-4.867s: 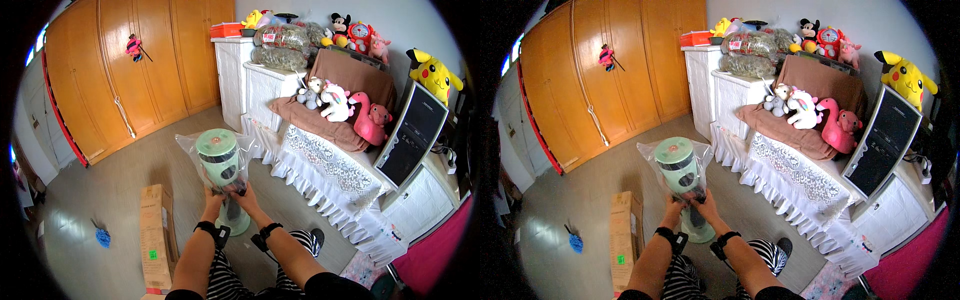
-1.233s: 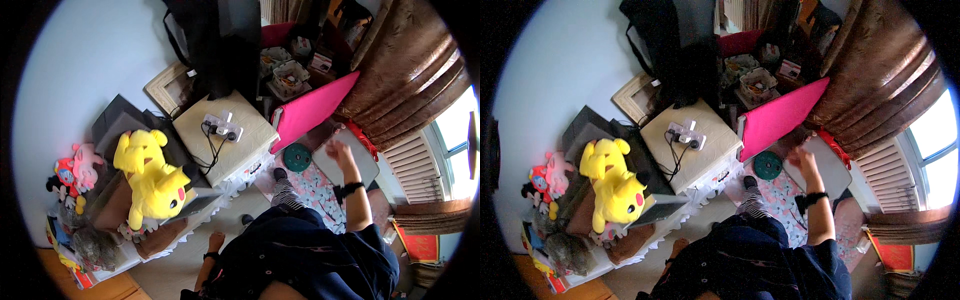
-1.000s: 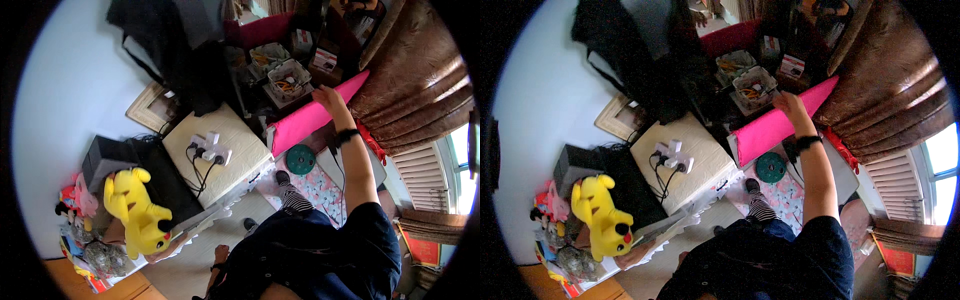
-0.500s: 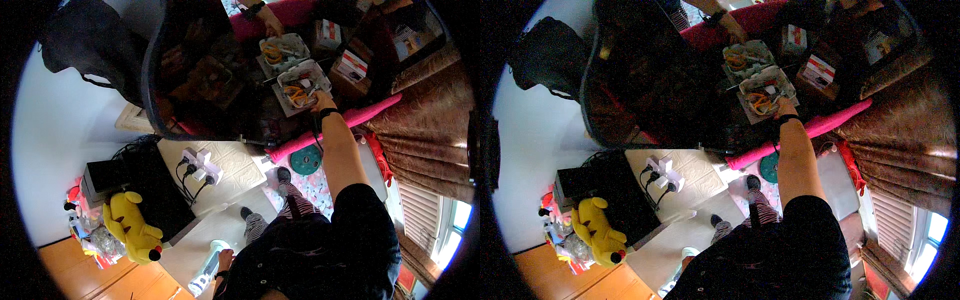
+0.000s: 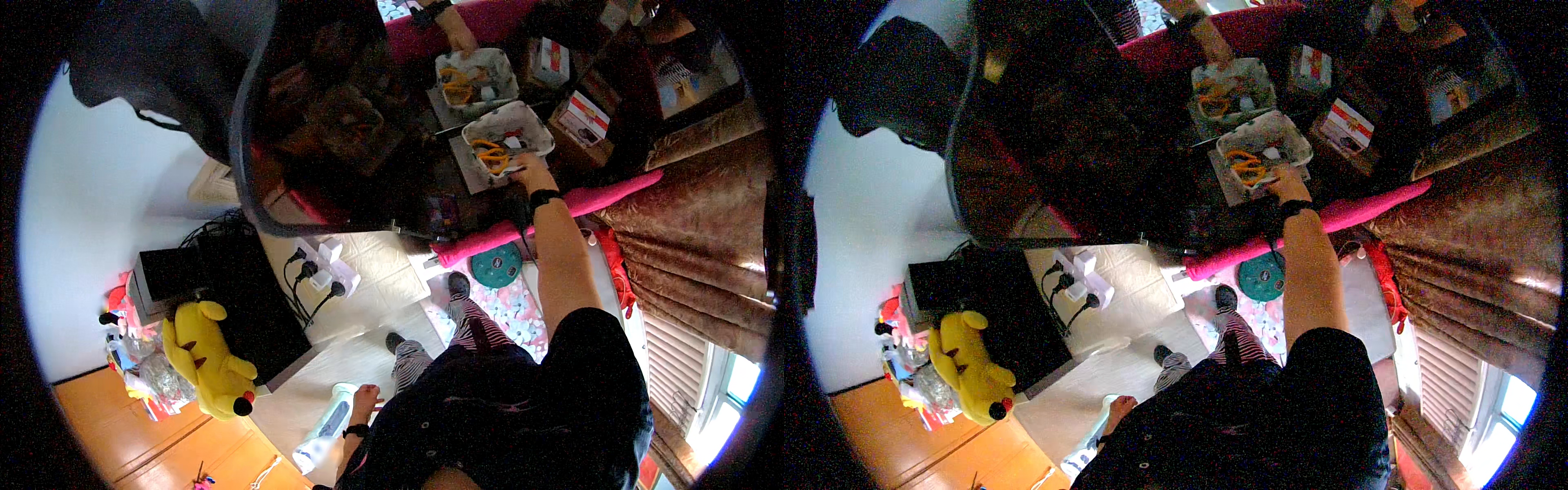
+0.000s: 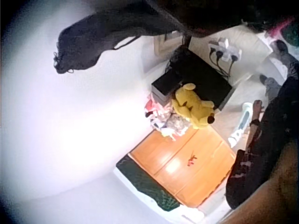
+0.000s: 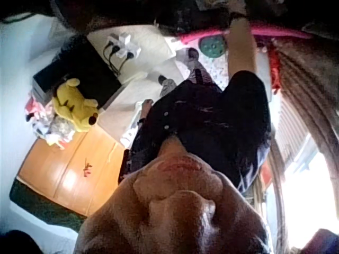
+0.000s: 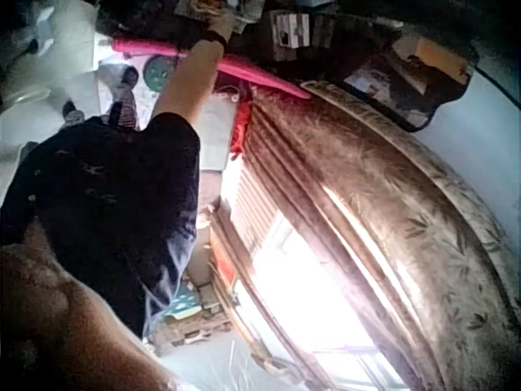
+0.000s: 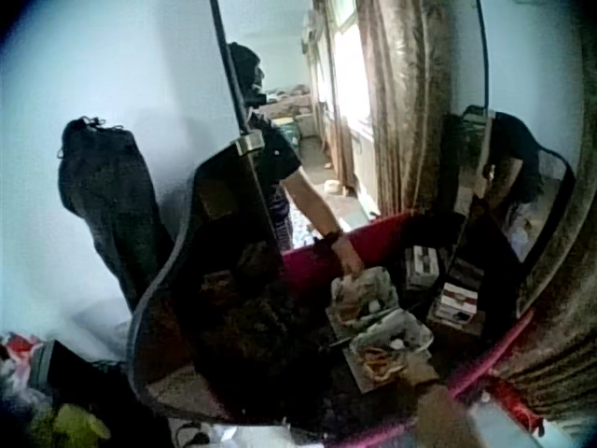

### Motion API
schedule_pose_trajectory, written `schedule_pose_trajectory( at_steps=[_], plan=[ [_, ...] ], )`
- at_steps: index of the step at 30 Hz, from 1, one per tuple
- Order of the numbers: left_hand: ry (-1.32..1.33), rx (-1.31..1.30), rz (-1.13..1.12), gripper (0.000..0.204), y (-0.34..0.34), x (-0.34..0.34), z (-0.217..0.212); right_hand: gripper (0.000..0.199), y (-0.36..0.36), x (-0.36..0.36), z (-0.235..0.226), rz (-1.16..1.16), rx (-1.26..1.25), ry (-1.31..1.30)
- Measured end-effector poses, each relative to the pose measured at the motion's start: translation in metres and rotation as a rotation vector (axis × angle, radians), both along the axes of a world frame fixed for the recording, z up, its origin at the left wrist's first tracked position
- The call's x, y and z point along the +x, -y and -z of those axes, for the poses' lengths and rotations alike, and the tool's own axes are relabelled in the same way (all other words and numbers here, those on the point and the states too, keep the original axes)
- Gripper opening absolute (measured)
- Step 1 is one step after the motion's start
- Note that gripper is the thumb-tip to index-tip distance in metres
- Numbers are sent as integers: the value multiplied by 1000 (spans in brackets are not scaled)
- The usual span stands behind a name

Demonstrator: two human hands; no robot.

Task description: The person wraps the power cord around a light green appliance, places it into a clear plastic bag, and then retrieves a white cable from a bag. They proceed to thread the white cable through the bottom of the appliance and secure it.

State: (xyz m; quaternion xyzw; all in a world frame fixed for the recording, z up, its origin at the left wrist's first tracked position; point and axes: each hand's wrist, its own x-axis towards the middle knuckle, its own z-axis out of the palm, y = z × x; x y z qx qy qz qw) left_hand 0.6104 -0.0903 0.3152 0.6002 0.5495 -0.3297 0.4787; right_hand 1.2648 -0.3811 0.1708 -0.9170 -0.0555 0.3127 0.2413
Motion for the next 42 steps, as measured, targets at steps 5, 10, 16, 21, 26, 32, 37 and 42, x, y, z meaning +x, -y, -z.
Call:
schedule_pose_trajectory(
  at_steps=[5, 10, 16, 21, 26, 32, 37, 42],
  plan=[
    [96, 16, 67, 35, -11, -10, 33, 33, 10, -13, -80, 17, 103, 316],
    [296, 212, 357, 35, -31, -6, 68, 32, 91, -49, -138, 129, 584, 478],
    [531, 216, 375, 38, -38, 29, 37, 37, 45, -222, -338, 803, 832, 78],
    [768, 18, 318, 33, -50, 38, -3, 54, 40, -340, -386, 841, 1019, -98],
    [1017, -208, 159, 30, -61, 33, -4, 58, 4, -415, -353, 692, 951, -276],
    [950, 996, 453, 87, -100, 95, -59, 56, -59, -479, -295, 655, 1039, -491],
    [517, 1140, 488, 100, -125, 157, -54, 46, -75, -493, -287, 631, 952, -472],
    [542, 884, 246, 62, -155, 188, -16, 43, -86, -494, -289, 614, 914, -432]
  ],
)
